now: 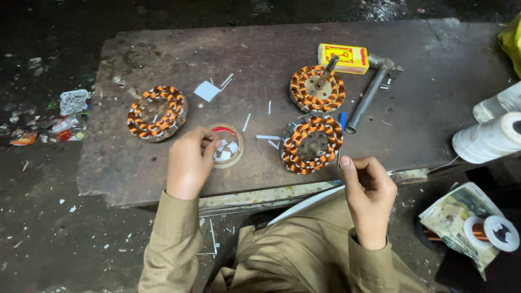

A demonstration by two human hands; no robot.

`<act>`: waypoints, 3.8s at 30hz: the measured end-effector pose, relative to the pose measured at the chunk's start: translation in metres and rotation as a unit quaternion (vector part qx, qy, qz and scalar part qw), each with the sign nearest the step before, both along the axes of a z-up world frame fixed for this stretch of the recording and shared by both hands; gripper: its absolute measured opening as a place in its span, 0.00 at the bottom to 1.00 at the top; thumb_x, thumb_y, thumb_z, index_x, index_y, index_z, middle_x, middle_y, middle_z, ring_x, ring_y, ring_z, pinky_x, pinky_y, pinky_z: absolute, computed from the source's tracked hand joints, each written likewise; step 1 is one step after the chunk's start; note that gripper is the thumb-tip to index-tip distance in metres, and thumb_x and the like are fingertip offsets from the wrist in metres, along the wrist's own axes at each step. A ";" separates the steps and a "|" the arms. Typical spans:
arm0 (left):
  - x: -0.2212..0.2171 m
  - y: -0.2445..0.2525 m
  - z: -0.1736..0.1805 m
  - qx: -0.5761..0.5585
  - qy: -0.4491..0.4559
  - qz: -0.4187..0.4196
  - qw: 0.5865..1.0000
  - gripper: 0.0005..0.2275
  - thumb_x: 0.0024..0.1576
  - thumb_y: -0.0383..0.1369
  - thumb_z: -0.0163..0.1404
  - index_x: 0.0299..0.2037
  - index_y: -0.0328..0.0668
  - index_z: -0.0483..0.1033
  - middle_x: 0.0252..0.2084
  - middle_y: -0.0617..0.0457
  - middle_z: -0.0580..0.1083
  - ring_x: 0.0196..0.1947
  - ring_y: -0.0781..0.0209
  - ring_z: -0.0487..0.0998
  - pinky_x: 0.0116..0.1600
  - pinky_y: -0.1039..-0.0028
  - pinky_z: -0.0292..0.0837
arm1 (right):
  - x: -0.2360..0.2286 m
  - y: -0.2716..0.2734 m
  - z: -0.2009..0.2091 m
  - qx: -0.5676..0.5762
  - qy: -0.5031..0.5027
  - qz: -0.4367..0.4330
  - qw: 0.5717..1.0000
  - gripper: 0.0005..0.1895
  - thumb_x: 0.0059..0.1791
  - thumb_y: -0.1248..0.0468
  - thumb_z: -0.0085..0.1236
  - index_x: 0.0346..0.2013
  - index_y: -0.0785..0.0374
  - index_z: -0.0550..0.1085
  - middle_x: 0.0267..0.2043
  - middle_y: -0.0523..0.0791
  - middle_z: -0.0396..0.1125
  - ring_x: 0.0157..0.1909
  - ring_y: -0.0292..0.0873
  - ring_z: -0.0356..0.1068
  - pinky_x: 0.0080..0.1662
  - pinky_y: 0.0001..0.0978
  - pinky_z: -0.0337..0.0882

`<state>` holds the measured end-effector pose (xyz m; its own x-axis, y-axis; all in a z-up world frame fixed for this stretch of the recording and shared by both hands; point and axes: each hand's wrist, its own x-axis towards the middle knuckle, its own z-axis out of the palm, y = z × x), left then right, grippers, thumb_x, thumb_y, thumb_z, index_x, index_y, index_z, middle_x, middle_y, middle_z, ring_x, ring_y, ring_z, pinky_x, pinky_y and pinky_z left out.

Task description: The person inserts small white insulating pieces into the slots of a copper-wound stator core using a blue-handled screwdriver. They repeatedly pick up the insulators from a container and push them into place within the stator slots.

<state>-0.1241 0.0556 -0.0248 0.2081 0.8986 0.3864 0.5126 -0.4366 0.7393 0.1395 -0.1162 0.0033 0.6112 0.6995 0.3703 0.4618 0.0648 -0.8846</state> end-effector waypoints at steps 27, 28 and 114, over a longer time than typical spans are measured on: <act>0.116 -0.051 0.073 -0.090 -0.239 -0.200 0.946 0.16 0.56 0.22 0.56 0.55 0.34 0.74 0.46 0.47 0.81 0.43 0.61 0.86 0.49 0.74 0.81 | 0.023 0.057 0.069 -0.040 -0.098 0.202 0.974 0.05 0.46 0.75 0.63 0.36 0.70 0.77 0.38 0.48 0.75 0.36 0.39 0.77 0.40 0.27 0.74; 0.117 -0.047 0.073 -0.095 -0.248 -0.203 0.942 0.15 0.57 0.23 0.57 0.55 0.34 0.74 0.47 0.47 0.81 0.44 0.60 0.86 0.50 0.74 0.81 | 0.028 0.063 0.070 -0.034 -0.098 0.200 0.974 0.05 0.47 0.75 0.62 0.37 0.70 0.77 0.38 0.48 0.75 0.36 0.39 0.76 0.41 0.27 0.74; 0.157 -0.019 0.003 -0.258 -0.406 -0.221 0.848 0.15 0.54 0.28 0.61 0.50 0.31 0.78 0.44 0.52 0.81 0.46 0.71 0.79 0.53 0.76 0.74 | 0.041 0.113 0.104 -0.152 -0.313 0.311 0.884 0.11 0.36 0.80 0.52 0.30 0.66 0.73 0.30 0.50 0.65 0.31 0.53 0.69 0.32 0.39 0.67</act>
<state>0.0327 0.0370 -0.0219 0.4212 0.8956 0.1432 -0.3872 0.0348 0.9213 0.1803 -0.0036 0.1074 -0.1860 0.9534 0.2374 0.8255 0.2827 -0.4885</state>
